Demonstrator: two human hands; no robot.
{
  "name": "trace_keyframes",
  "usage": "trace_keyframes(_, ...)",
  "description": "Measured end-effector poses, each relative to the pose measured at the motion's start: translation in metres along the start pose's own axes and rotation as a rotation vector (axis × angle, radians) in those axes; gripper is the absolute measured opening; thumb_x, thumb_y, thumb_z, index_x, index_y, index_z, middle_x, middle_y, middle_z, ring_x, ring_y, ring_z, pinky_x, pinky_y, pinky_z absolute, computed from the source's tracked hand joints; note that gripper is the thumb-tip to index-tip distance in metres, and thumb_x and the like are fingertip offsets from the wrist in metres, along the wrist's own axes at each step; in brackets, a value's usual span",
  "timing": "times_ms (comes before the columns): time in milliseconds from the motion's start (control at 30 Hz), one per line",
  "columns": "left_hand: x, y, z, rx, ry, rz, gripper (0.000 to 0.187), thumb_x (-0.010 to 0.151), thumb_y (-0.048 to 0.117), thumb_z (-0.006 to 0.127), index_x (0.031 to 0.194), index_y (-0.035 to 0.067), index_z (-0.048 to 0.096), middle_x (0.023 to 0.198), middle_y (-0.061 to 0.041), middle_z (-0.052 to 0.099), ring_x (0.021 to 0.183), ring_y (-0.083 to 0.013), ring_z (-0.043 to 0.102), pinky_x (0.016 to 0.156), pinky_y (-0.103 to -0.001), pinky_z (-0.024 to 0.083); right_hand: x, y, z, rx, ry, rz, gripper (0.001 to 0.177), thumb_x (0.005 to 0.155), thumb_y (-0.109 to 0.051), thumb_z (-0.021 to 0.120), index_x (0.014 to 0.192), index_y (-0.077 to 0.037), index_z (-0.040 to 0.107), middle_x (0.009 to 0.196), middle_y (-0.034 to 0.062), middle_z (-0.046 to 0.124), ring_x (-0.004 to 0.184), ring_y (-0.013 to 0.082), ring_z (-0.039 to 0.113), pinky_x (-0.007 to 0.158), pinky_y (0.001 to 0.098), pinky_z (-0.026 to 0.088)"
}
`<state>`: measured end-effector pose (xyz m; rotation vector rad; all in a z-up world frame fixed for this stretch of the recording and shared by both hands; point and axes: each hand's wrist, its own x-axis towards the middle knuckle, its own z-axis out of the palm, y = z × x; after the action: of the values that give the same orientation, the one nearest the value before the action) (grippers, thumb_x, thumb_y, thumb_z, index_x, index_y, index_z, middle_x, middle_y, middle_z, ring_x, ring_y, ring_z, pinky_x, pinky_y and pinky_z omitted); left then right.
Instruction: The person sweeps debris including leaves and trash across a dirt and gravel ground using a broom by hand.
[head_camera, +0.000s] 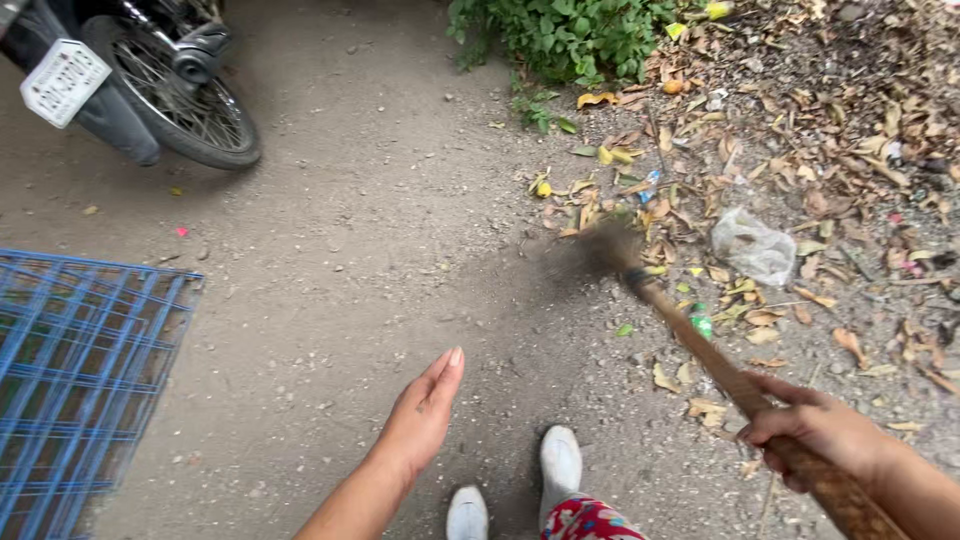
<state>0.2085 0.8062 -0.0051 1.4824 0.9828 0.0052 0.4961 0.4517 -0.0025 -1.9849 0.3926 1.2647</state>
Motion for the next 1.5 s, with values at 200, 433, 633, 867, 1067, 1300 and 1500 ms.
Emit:
trace_keyframes(200,0.043,0.046,0.059,0.007,-0.111,0.121,0.077,0.095,0.06,0.046,0.151,0.007,0.047,0.156,-0.01,0.051,0.148,-0.0198,0.043,0.119,-0.032,0.03,-0.026,-0.011,-0.043,0.19,0.0,-0.054,0.094,0.08,0.0,0.068,0.165,-0.03,0.039,0.07,0.0198,0.059,0.049,0.0307,0.054,0.044,0.0451,0.046)
trace_keyframes(433,0.059,0.079,0.052,0.054,-0.12,0.152,0.078,0.094,0.059,0.049,0.151,0.006,0.046,0.155,-0.011,0.053,0.146,-0.0202,0.048,0.117,-0.031,0.034,-0.019,-0.023,0.111,0.095,-0.607,-0.166,0.094,0.071,0.004,0.076,0.156,-0.02,0.042,0.076,0.0126,0.065,0.045,0.0164,0.049,0.041,0.0312,0.037)
trace_keyframes(633,0.077,0.075,0.015,0.132,-0.099,0.07,0.077,0.093,0.06,0.049,0.151,0.009,0.048,0.155,-0.008,0.053,0.146,-0.018,0.045,0.118,-0.031,0.032,0.009,-0.042,0.109,0.225,-0.373,-0.009,0.086,0.067,0.004,0.073,0.148,-0.017,0.051,0.065,0.0132,0.063,0.039,0.0184,0.041,0.037,0.0341,0.031)
trace_keyframes(867,0.145,0.068,-0.015,0.126,-0.219,0.146,0.078,0.095,0.06,0.048,0.151,0.006,0.047,0.156,-0.01,0.052,0.148,-0.02,0.044,0.119,-0.032,0.031,0.016,-0.077,0.02,0.115,0.081,-0.08,0.094,0.079,0.005,0.068,0.163,-0.023,0.037,0.08,0.0202,0.063,0.056,0.0286,0.059,0.045,0.0418,0.05)
trace_keyframes(1067,0.19,0.109,-0.086,0.081,-0.246,0.176,0.078,0.095,0.06,0.048,0.152,0.007,0.044,0.157,-0.009,0.05,0.148,-0.019,0.043,0.119,-0.031,0.031,-0.02,-0.103,0.107,0.223,-0.134,-0.061,0.097,0.076,-0.001,0.073,0.161,-0.031,0.037,0.086,0.0182,0.062,0.056,0.0273,0.058,0.044,0.0407,0.047)
trace_keyframes(1300,0.232,0.122,-0.169,-0.009,-0.2,0.169,0.077,0.094,0.06,0.047,0.151,0.008,0.047,0.157,-0.007,0.053,0.147,-0.0183,0.045,0.118,-0.031,0.031,0.043,-0.14,0.294,0.003,-0.628,-0.063,0.076,0.084,-0.011,0.07,0.155,-0.019,0.044,0.131,0.0106,0.071,0.12,0.0198,0.072,0.101,0.0277,0.055)
trace_keyframes(1500,0.255,0.136,-0.181,0.062,-0.292,0.111,0.077,0.093,0.062,0.047,0.152,0.012,0.046,0.156,-0.006,0.053,0.147,-0.018,0.046,0.118,-0.032,0.033,0.041,-0.137,0.205,0.374,-0.115,0.068,0.082,0.07,0.001,0.074,0.147,-0.019,0.05,0.066,0.0131,0.06,0.054,0.0272,0.054,0.05,0.04,0.045)
